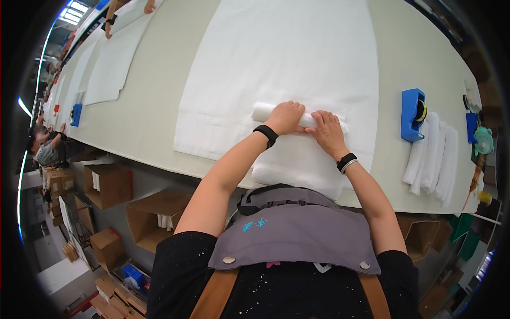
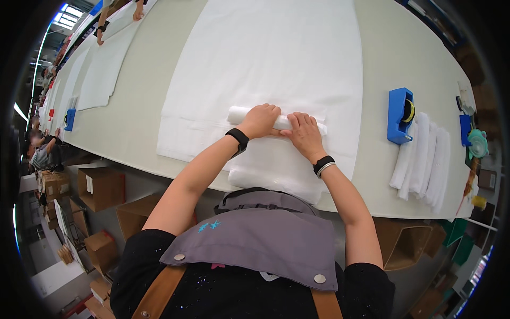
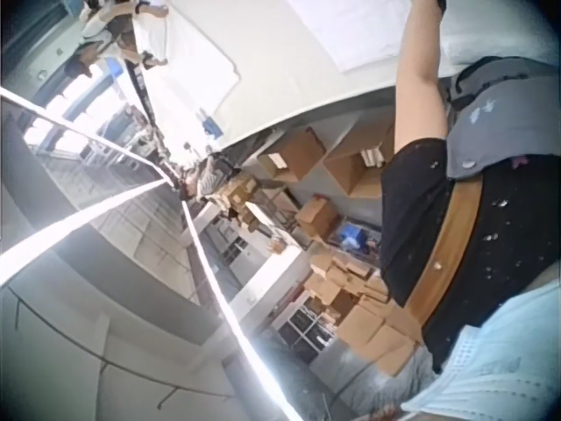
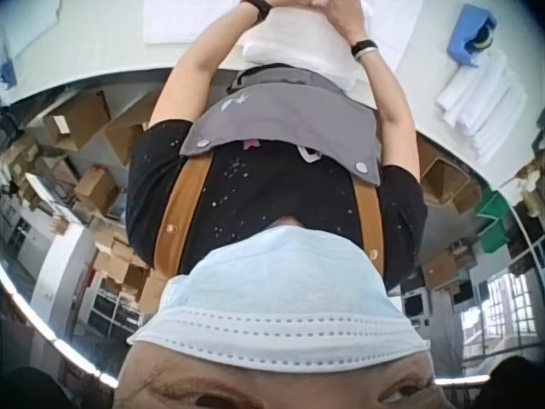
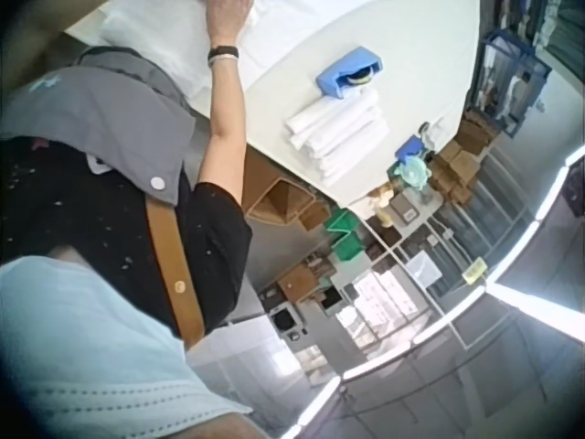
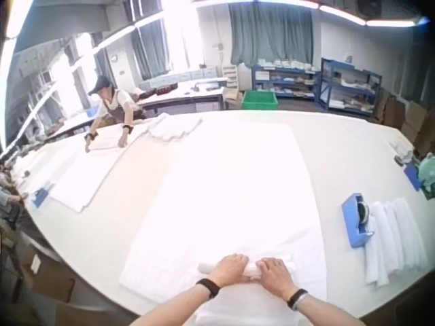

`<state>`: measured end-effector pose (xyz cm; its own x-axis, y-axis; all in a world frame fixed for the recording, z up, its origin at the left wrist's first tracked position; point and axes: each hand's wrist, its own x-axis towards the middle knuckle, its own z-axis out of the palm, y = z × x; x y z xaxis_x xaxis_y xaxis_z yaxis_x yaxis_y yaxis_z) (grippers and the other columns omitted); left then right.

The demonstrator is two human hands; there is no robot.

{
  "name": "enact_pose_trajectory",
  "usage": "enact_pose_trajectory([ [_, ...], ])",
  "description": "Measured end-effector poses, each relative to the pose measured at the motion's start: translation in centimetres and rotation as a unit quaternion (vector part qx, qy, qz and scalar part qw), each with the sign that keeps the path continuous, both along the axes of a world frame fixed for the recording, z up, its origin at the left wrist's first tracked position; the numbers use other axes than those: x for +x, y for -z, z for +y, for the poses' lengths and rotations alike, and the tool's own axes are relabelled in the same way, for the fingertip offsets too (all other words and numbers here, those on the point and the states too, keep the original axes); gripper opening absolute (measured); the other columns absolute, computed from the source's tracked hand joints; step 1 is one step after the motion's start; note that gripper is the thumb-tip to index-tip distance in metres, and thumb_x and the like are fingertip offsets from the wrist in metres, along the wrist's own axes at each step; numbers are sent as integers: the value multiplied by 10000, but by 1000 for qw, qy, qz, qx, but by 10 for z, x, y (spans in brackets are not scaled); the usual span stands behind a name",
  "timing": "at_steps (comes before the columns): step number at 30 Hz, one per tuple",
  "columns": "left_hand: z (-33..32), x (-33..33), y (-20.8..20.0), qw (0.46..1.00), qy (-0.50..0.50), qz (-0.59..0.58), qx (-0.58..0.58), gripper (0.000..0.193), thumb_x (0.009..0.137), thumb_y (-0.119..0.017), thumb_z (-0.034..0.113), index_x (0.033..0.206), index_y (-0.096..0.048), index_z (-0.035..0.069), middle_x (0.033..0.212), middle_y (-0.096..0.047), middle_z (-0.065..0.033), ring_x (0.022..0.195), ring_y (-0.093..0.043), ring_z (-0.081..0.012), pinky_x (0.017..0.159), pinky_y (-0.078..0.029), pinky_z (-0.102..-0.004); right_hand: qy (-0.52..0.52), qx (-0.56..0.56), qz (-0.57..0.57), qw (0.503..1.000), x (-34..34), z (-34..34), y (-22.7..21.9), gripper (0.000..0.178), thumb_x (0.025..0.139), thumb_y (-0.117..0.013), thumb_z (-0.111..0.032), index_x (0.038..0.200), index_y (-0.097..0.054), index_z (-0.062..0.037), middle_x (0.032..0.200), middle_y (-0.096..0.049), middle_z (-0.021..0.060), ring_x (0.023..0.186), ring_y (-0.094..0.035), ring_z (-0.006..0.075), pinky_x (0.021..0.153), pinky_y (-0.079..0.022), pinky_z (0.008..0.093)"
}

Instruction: The person repeatedly folds and rolls large white sheets of fabric into tight cylindrical bundles on a workbench. They use a handheld tape dispenser to secure the rolled fabric with tape before placing the finished bundle aside and repeating the process with a new sheet.

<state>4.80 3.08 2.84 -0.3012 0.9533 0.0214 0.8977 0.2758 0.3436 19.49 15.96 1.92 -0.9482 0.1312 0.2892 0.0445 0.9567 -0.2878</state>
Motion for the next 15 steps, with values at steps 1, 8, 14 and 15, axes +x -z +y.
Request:
enact_pose_trajectory([
  [1,-2,-5,0,1000,4,-16,0,565,687,-765,531,892,-597,32,882,-640,-99,889,-602,-262,803,-465,-359,-12,14,-7,1000,0,7,1,406,869,-638,-371,1131,-513,-88,1101,-551,63,1048,-515,237,905,-400,385],
  [8,-59,-49,18,972,-176,-145,56,360,847,-678,435,873,-648,77,846,-639,-61,849,-583,-249,784,-431,-370,-32,-16,-65,997,-8,19,-1,346,925,-569,-385,1055,-552,-64,1028,-560,75,1011,-521,251,872,-403,372],
  [14,-72,-20,32,936,-239,60,252,381,825,-706,350,1099,-613,102,1060,-599,-65,1043,-531,-267,912,-377,-433,-23,-56,-96,994,-14,22,-10,318,955,-524,-349,1067,-572,-55,1041,-574,81,1016,-523,262,881,-400,385],
  [15,-63,-4,24,955,-160,83,237,453,808,-721,346,1169,-587,109,1131,-574,-73,1095,-515,-276,950,-367,-444,-21,-61,-105,992,-14,25,-9,323,955,-523,-350,1075,-573,-55,1047,-576,82,1017,-522,263,882,-399,387],
])
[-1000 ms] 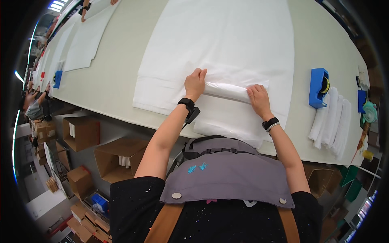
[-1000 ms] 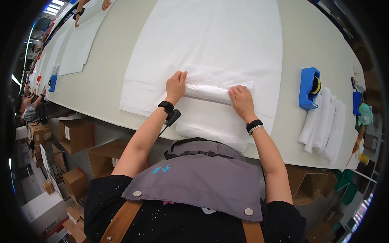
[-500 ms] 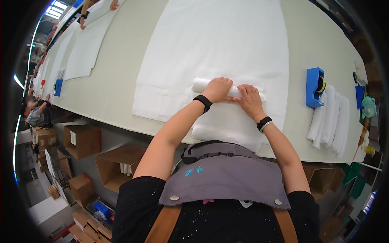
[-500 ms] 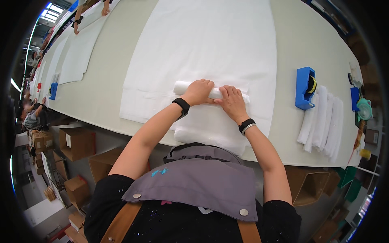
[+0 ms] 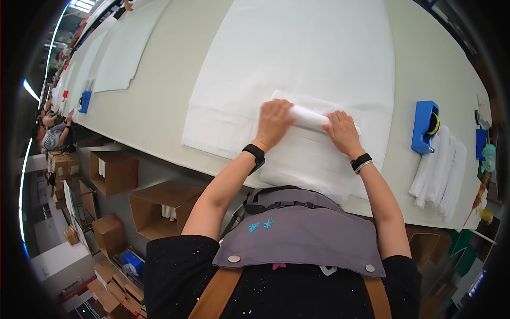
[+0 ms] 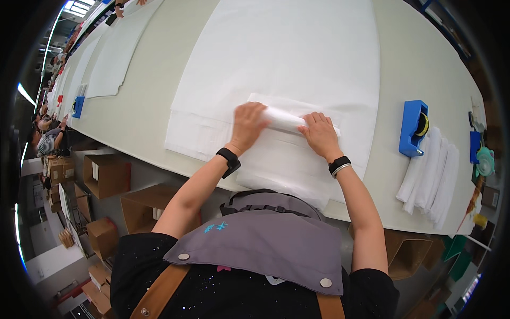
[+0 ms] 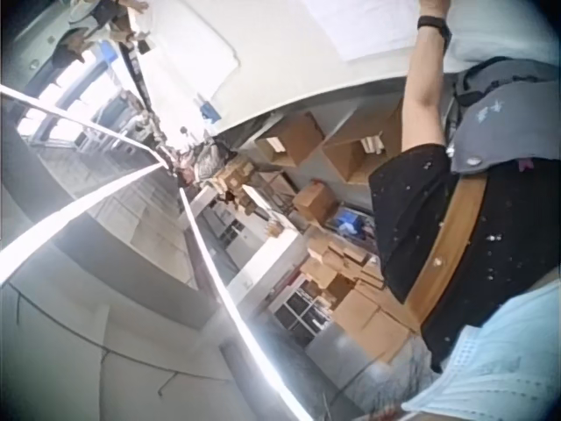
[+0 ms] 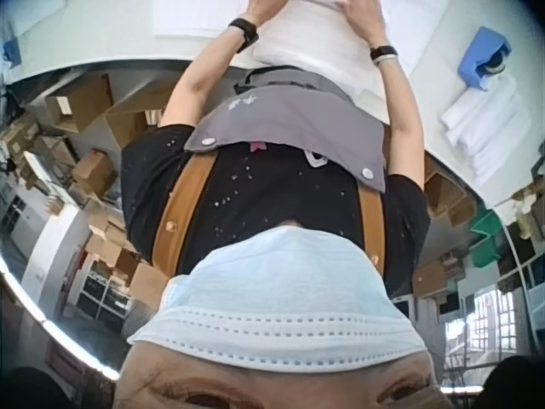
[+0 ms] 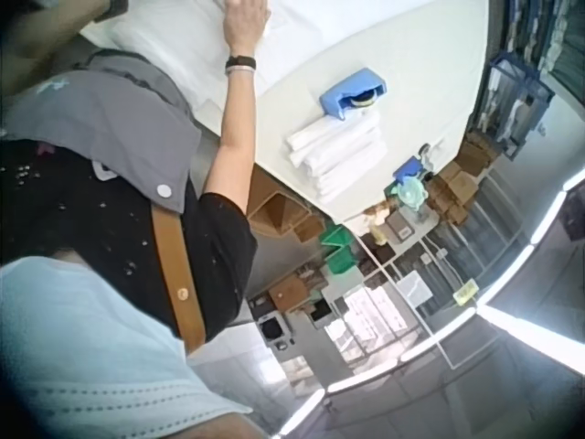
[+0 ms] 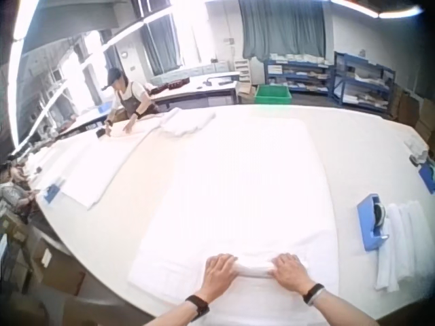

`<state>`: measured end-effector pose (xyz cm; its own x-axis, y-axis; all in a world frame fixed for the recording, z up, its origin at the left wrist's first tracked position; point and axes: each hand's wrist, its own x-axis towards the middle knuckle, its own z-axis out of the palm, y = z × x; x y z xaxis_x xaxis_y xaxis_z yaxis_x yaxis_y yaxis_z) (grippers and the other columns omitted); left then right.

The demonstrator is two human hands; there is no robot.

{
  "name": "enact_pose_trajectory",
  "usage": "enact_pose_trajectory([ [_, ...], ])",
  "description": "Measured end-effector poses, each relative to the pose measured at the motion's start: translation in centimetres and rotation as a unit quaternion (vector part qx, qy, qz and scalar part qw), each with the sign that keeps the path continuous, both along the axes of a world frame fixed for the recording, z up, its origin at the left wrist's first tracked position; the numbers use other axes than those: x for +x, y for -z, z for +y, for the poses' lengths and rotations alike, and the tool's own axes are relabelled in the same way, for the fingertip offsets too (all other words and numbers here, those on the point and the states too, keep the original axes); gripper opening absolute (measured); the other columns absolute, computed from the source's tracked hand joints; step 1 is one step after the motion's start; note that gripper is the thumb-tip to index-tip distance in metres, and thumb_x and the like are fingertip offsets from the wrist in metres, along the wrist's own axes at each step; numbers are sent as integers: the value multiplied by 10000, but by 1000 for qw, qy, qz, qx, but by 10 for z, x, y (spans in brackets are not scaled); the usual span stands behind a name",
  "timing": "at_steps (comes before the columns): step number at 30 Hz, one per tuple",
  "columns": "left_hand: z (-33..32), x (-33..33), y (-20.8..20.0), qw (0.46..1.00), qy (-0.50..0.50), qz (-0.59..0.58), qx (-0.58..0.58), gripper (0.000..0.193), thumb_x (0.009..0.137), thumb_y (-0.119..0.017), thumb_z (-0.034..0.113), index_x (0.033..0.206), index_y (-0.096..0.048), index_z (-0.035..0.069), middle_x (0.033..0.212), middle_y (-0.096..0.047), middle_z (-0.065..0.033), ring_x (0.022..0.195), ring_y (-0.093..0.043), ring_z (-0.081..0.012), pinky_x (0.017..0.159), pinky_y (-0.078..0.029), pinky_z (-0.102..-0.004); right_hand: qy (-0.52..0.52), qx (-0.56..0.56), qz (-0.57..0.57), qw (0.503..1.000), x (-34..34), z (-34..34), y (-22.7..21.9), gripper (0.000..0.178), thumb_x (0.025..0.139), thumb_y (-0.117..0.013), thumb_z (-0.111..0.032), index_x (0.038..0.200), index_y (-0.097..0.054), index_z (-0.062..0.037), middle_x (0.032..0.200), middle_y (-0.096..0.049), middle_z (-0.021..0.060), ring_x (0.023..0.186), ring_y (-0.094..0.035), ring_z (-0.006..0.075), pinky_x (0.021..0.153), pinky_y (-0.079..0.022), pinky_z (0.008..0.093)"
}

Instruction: The person repeatedly folds and rolls large white sheets of fabric into tight cylindrical bundles on a workbench. They use a handheld tape dispenser to secure the rolled fabric with tape before placing the finished bundle aside and repeating the process with a new sheet.

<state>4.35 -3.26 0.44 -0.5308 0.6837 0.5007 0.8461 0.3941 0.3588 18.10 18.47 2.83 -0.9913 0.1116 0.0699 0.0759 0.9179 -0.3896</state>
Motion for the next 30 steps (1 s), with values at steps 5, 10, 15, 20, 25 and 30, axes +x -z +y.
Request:
enact_pose_trajectory([
  [5,51,31,-8,987,46,3,-153,588,763,-721,453,1144,-516,56,1073,-539,-89,1080,-484,-252,950,-380,-413,-10,18,58,998,-5,-4,-1,272,923,-584,-292,1090,-577,-77,1052,-576,69,1033,-529,250,886,-400,394],
  [10,69,1,-22,957,99,-64,-264,549,768,-733,411,1115,-511,49,1038,-557,-79,974,-533,-235,892,-417,-368,-57,79,165,982,-13,-2,5,228,876,-651,-198,1070,-579,-102,1056,-578,34,1028,-547,219,877,-409,372],
  [15,59,-13,-19,976,150,27,-155,556,767,-737,412,1137,-512,63,1050,-557,-67,1000,-529,-215,903,-423,-359,-56,26,118,991,-28,13,6,219,873,-654,-208,1052,-579,-107,1056,-582,10,990,-558,207,863,-411,359],
  [20,82,-3,-15,967,119,53,-219,494,750,-750,399,1073,-567,72,1019,-562,-44,1027,-518,-202,915,-421,-355,-43,20,111,993,-33,17,8,295,854,-680,-240,1084,-553,-104,1095,-566,18,1040,-541,207,905,-409,357],
  [25,99,-32,-24,952,177,-46,-247,432,733,-768,372,1011,-605,85,979,-567,-36,983,-532,-193,875,-439,-342,-55,40,125,990,-31,21,6,480,788,-743,-318,1150,-514,-101,1160,-540,27,1121,-508,209,968,-403,358],
  [30,96,-42,-17,961,222,68,-152,441,692,-794,325,1001,-605,75,957,-581,-41,939,-555,-205,854,-448,-328,-77,19,126,989,-40,33,7,492,739,-781,-283,1118,-528,-98,1124,-552,25,1092,-522,207,945,-422,357],
])
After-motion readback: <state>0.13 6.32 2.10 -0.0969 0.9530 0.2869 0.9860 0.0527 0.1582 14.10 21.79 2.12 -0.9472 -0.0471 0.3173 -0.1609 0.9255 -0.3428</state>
